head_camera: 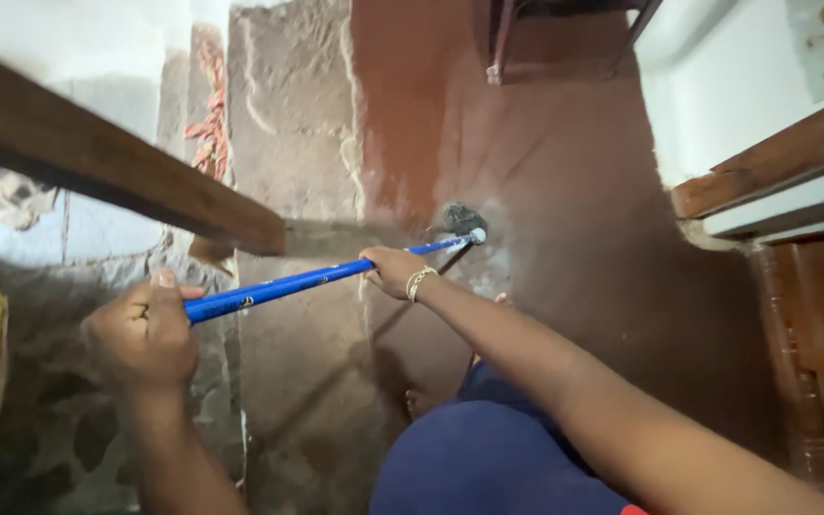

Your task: Using a mop to clean a indoor floor area around furniture.

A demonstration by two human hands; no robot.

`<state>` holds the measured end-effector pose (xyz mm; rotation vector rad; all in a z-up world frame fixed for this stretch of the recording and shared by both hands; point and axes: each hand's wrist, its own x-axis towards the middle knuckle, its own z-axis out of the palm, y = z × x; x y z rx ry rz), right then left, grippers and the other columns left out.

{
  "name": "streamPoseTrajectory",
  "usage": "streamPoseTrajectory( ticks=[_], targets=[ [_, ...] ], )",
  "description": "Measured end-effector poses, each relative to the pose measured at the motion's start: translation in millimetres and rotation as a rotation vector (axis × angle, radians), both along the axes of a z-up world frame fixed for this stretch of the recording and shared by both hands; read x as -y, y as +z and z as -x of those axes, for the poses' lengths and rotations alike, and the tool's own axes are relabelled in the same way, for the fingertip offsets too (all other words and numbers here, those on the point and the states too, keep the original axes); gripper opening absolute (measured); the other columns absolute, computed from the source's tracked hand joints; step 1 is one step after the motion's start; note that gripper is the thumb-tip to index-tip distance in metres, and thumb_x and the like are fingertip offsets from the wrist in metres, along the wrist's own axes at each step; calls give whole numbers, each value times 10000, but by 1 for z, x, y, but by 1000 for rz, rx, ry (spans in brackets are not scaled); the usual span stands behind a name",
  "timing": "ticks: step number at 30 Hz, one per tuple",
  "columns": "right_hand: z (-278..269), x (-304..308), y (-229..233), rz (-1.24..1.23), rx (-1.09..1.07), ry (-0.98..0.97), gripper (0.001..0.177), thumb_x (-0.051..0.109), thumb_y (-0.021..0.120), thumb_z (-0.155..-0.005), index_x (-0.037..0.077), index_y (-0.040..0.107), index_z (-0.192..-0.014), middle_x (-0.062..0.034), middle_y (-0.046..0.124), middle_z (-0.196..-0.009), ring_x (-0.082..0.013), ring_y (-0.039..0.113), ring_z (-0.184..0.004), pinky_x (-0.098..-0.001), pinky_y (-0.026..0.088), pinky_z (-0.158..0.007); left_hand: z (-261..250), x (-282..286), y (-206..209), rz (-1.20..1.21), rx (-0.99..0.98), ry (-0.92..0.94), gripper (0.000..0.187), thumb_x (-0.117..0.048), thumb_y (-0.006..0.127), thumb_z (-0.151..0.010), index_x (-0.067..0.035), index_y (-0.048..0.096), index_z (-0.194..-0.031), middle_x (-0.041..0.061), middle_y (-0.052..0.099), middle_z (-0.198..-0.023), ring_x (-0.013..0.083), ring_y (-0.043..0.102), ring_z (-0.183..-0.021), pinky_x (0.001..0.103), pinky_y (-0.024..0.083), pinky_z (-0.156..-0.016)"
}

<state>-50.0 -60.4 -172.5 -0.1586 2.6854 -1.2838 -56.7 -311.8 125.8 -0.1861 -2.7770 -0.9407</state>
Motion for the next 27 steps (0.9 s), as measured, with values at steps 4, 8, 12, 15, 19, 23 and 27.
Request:
streamPoseTrajectory(
  ticks=[4,8,12,15,19,23,27],
  targets=[
    [16,-48,15,6,57,-8,244,274,644,-946,136,646,-1147,-125,699,-1127,-364,655,-1076,-480,519,-898,30,-50,6,-14,-8,-28,325,-276,587,-1058,-56,805,-959,128,683,-710,224,660,-645,343,505,-679],
    [29,-86,19,37,90,1,282,272,634,-941,143,631,-1192,-131,689,-1143,-364,650,-1079,-482,512,-899,54,-92,17,-68,2,-51,319,-259,582,-1054,-45,798,-959,104,695,-724,174,655,-659,309,505,-687],
    [42,-105,18,40,12,-18,314,281,652,-925,139,629,-1205,-145,690,-1152,-379,647,-1072,-487,514,-895,70,-97,5,-121,55,-40,328,-250,569,-1064,-28,789,-964,80,667,-702,156,606,-642,316,471,-657],
    [47,-117,25,-6,103,58,225,286,634,-960,152,654,-1140,-134,711,-1149,-374,659,-1086,-493,517,-916,78,-81,-20,-136,84,-8,369,-261,562,-1100,-3,790,-965,77,591,-627,154,523,-586,317,406,-597],
    [30,-138,20,-74,207,64,212,286,622,-957,180,654,-1138,-115,704,-1167,-376,660,-1081,-516,516,-897,68,-75,-64,-227,175,37,403,-281,553,-1118,15,766,-946,52,577,-636,125,510,-581,297,402,-589],
    [0,-185,-18,-69,334,-32,243,278,632,-945,204,651,-1176,-103,706,-1164,-374,666,-1081,-508,523,-900,57,-105,-114,-342,380,49,385,-266,510,-1089,-8,750,-935,26,642,-705,95,573,-598,270,452,-554],
    [-30,-244,-73,-103,237,-129,247,258,679,-895,189,669,-1132,-126,686,-1162,-369,662,-1086,-492,524,-906,56,-163,-154,-309,521,-70,360,-277,540,-1045,-26,780,-952,48,620,-628,123,548,-531,285,426,-502]
  ],
)
